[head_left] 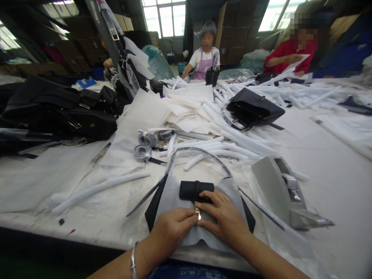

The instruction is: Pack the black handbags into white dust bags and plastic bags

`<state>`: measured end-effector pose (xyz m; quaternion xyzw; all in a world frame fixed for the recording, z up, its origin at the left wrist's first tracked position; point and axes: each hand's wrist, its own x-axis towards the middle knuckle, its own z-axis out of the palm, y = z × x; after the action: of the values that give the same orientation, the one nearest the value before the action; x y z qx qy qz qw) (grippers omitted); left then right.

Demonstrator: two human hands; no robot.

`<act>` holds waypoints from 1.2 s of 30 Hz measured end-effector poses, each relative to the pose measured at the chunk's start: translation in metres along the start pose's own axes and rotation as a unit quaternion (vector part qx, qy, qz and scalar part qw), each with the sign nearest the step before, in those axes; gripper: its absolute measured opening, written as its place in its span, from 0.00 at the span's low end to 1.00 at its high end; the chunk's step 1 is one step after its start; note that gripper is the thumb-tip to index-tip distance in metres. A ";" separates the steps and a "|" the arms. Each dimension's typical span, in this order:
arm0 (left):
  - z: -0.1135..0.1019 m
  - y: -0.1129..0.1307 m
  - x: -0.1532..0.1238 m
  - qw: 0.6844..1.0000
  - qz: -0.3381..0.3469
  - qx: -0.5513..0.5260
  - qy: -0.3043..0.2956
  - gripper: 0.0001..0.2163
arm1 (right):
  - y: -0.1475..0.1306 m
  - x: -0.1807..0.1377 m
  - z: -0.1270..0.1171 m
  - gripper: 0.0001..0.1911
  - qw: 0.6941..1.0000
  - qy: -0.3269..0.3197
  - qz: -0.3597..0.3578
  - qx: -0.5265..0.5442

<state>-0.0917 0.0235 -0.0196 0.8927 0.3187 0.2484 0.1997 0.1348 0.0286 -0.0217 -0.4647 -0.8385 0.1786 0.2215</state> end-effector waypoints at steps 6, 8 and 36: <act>-0.003 0.013 -0.008 0.996 -0.018 0.043 -0.079 0.16 | 0.001 0.003 -0.005 0.22 0.998 -0.062 -0.003 0.007; -0.004 0.012 -0.009 0.995 -0.002 0.052 -0.085 0.17 | 0.001 0.003 -0.008 0.23 0.997 -0.073 -0.004 0.009; 0.008 0.005 -0.019 0.996 -0.022 0.008 -0.086 0.23 | -0.016 0.028 -0.004 0.07 0.977 -0.142 -0.093 -0.125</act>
<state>-0.0982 0.0056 -0.0293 0.9052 0.3215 0.1638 0.2244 0.1128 0.0451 -0.0048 -0.3782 -0.9169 0.1147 0.0556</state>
